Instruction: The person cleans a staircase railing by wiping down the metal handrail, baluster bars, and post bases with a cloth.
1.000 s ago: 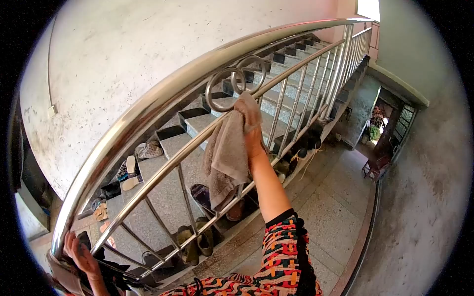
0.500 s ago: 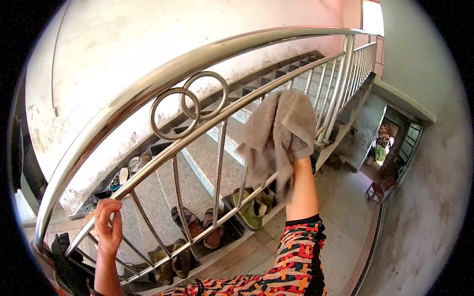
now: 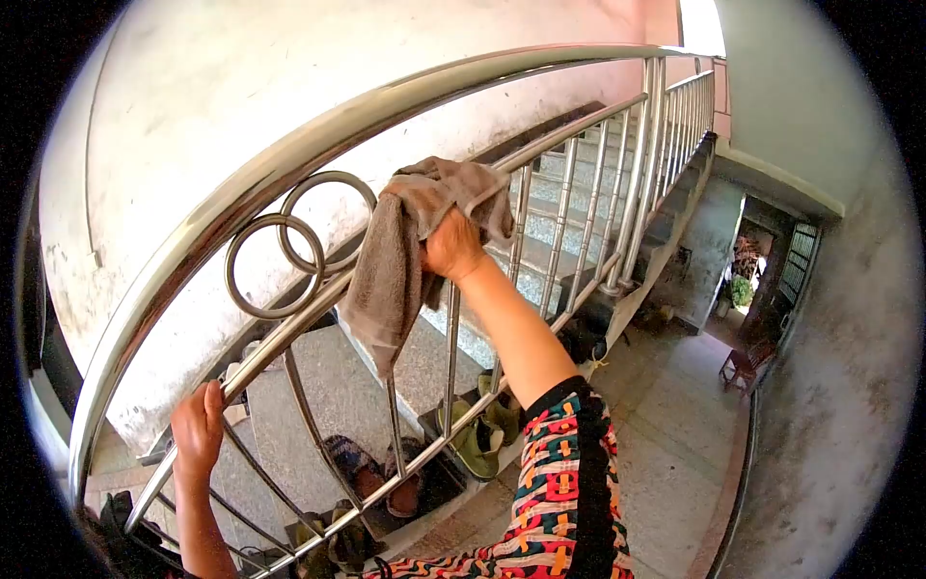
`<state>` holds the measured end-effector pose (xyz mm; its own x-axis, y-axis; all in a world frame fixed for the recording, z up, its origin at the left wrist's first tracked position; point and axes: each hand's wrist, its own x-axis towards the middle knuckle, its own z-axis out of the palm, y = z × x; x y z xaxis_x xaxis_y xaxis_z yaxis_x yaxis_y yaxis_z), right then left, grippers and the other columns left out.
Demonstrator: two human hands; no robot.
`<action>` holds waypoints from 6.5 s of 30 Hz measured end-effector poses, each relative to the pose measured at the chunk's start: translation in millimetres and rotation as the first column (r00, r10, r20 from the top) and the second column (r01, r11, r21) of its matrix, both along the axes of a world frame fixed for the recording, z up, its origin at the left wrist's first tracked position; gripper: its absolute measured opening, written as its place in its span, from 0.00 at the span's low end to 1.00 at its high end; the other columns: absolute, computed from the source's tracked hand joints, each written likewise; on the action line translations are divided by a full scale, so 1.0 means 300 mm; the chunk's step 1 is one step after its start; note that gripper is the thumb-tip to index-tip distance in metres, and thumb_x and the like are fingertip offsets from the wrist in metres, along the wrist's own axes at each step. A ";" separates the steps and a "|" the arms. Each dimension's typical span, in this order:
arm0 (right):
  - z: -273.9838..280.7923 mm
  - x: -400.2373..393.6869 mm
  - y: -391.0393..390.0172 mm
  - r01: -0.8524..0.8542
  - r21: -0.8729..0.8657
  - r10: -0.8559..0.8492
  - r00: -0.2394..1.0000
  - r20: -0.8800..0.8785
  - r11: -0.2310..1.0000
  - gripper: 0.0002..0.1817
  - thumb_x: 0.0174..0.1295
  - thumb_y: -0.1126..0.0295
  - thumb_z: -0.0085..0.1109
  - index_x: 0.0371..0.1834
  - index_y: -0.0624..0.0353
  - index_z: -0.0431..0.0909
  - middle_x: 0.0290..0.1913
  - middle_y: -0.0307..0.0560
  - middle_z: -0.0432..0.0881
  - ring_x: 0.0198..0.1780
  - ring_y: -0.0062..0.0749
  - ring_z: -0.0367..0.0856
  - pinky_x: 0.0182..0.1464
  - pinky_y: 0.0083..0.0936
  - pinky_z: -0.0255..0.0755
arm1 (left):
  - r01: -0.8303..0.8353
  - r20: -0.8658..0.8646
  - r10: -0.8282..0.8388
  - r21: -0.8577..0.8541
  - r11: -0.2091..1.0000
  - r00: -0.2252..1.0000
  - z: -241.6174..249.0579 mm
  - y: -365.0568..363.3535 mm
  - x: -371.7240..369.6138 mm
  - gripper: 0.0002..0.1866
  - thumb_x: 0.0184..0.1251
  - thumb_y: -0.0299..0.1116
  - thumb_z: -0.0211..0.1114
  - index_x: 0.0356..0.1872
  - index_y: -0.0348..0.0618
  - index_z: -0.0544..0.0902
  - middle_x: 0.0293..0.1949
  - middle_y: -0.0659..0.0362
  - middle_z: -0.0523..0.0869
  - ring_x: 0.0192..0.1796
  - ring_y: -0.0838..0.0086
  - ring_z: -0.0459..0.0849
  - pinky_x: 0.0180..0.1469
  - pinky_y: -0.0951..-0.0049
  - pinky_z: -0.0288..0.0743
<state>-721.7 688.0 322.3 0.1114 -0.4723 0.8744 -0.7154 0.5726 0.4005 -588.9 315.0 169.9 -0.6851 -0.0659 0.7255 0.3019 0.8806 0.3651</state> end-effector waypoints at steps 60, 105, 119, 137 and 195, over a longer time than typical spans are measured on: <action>-0.042 -0.481 0.189 0.438 -0.578 -0.428 0.889 0.164 0.688 0.24 0.71 0.60 0.43 0.69 0.50 0.64 0.69 0.48 0.66 0.72 0.47 0.57 0.70 0.58 0.40 | 0.085 -0.115 -0.093 -0.068 0.994 0.989 -0.037 -0.015 -0.004 0.16 0.74 0.37 0.47 0.28 0.40 0.74 0.22 0.47 0.76 0.25 0.49 0.76 0.28 0.57 0.67; -0.956 -0.134 0.471 0.124 -0.778 0.456 0.750 0.480 0.615 0.55 0.49 0.57 0.70 0.75 0.45 0.39 0.72 0.42 0.54 0.70 0.38 0.57 0.64 0.41 0.62 | -0.053 -0.176 0.043 -0.057 0.997 0.984 -0.075 -0.007 -0.038 0.17 0.74 0.34 0.45 0.25 0.38 0.74 0.18 0.51 0.76 0.19 0.60 0.75 0.25 0.64 0.67; -0.938 0.016 0.376 -0.132 -0.800 0.650 0.667 0.365 0.585 0.61 0.45 0.57 0.76 0.75 0.45 0.36 0.71 0.41 0.53 0.68 0.36 0.59 0.61 0.36 0.69 | -0.062 -0.240 0.038 -0.095 0.994 0.970 -0.063 -0.004 -0.028 0.15 0.73 0.36 0.48 0.27 0.41 0.76 0.18 0.50 0.76 0.22 0.54 0.76 0.28 0.58 0.68; -0.277 -0.015 0.044 -0.609 -0.672 0.906 0.307 0.290 0.422 0.22 0.70 0.59 0.49 0.63 0.55 0.65 0.57 0.45 0.73 0.57 0.34 0.73 0.56 0.31 0.74 | -0.028 -0.276 -0.005 -0.115 0.993 0.961 -0.063 -0.005 -0.032 0.14 0.73 0.34 0.49 0.27 0.41 0.77 0.18 0.52 0.76 0.21 0.57 0.75 0.26 0.61 0.67; -0.619 0.273 -0.070 -0.076 -0.496 0.411 0.674 0.614 0.865 0.12 0.61 0.65 0.53 0.44 0.57 0.74 0.42 0.44 0.78 0.46 0.33 0.77 0.52 0.27 0.72 | -0.042 -0.274 0.019 -0.080 0.996 0.962 -0.054 0.004 -0.018 0.16 0.74 0.38 0.49 0.27 0.43 0.77 0.19 0.55 0.76 0.21 0.60 0.76 0.27 0.64 0.69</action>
<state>-639.6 666.9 136.7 -0.5313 -0.1111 0.8399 -0.8200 0.3164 -0.4769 -594.3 316.3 153.7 -0.4589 -0.0145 0.8883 0.3521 0.9151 0.1968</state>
